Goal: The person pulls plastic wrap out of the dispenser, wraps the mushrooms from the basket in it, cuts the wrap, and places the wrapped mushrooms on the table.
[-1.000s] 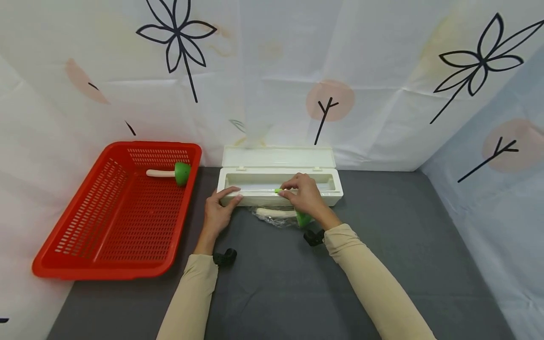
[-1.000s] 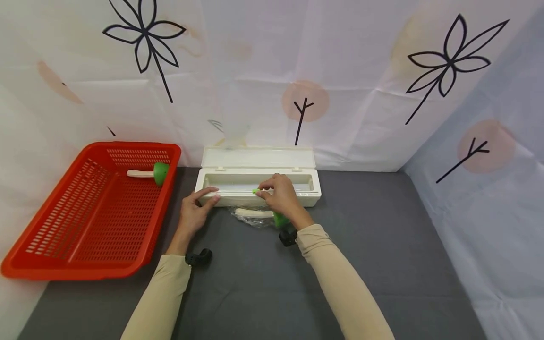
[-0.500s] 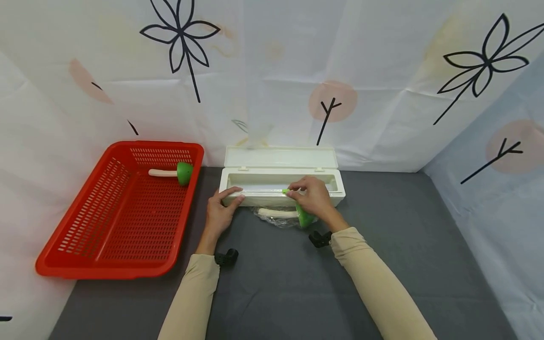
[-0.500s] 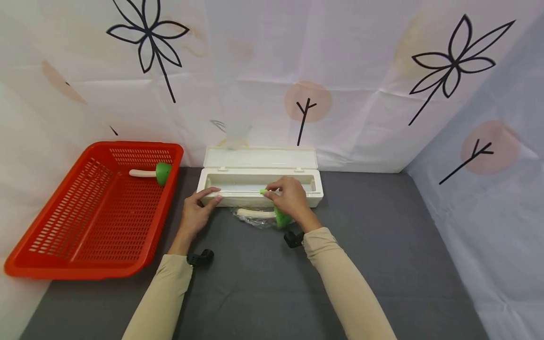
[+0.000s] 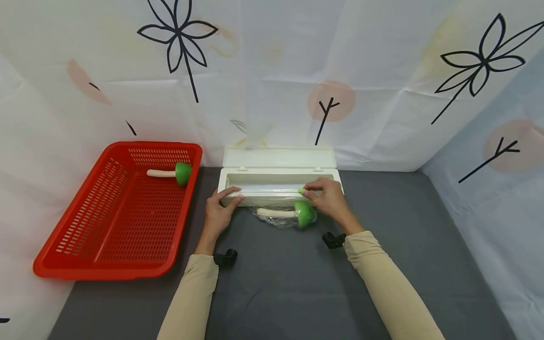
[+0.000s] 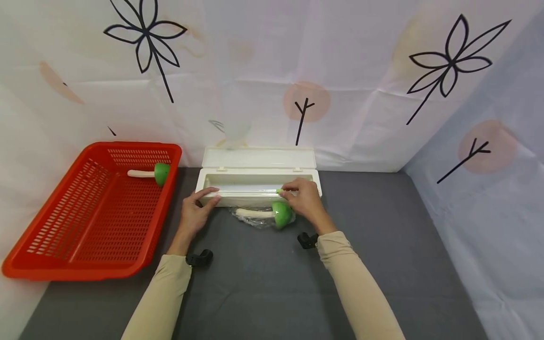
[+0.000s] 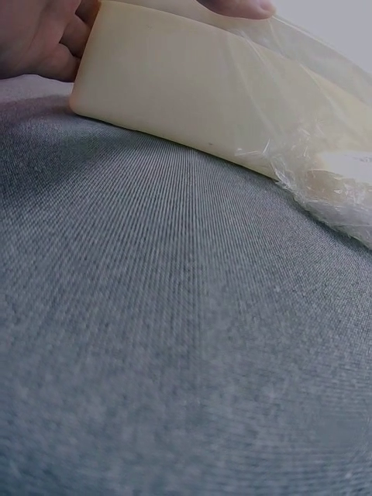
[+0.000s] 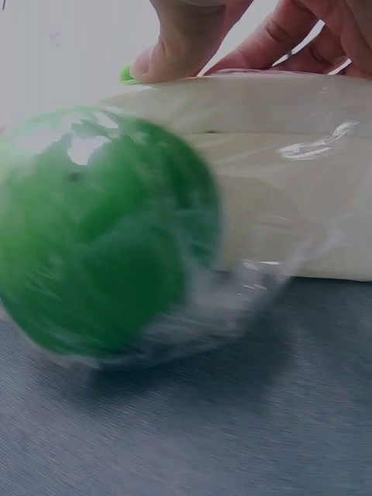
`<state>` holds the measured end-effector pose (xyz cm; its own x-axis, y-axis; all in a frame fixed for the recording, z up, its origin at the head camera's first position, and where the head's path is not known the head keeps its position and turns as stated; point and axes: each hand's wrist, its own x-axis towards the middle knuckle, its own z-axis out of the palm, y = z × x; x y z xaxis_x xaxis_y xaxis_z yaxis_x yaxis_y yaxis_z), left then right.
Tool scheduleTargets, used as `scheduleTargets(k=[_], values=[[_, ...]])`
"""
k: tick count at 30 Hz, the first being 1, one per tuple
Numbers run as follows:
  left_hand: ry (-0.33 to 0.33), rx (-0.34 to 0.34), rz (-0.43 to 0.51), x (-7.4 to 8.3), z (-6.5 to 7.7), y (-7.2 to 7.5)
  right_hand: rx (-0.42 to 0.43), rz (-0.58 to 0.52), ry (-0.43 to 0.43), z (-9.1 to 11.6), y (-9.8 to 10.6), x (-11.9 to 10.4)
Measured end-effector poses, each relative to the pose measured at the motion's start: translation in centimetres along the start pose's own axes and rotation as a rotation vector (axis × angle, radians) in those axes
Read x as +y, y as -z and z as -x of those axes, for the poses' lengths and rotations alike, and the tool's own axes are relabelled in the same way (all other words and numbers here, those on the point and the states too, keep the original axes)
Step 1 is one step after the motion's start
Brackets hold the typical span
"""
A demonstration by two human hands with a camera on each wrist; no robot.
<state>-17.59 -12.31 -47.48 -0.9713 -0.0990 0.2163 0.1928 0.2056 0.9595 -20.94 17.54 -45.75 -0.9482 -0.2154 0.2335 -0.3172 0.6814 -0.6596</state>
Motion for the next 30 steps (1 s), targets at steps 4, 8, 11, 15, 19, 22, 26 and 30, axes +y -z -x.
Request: scheduleTargets(k=[4,8,11,15,19,22,26,30], values=[[0.001,-0.006,-0.015,-0.1,0.0,0.1,0.015,0.022,0.010,0.4,0.5,0.6],[-0.002,-0.006,-0.020,0.0,0.0,0.1,0.032,0.055,0.045,0.6,0.9,0.9],[0.001,-0.003,-0.015,0.0,0.0,0.1,0.040,0.075,0.070,0.6,1.0,1.2],[0.002,0.003,-0.007,0.0,0.0,0.0,0.030,0.076,0.084,0.6,1.2,1.5],[-0.007,0.006,-0.002,0.0,0.0,-0.1,0.024,0.064,0.077,0.6,1.1,1.5],[-0.017,0.010,0.001,0.0,0.1,-0.1,0.030,0.065,0.067,0.6,0.9,1.3],[-0.031,0.013,0.003,0.0,0.1,-0.1,0.079,0.069,0.043,0.4,0.4,1.2],[-0.030,0.013,-0.002,0.0,0.0,-0.1,0.182,0.094,0.014,0.7,-0.2,1.3]])
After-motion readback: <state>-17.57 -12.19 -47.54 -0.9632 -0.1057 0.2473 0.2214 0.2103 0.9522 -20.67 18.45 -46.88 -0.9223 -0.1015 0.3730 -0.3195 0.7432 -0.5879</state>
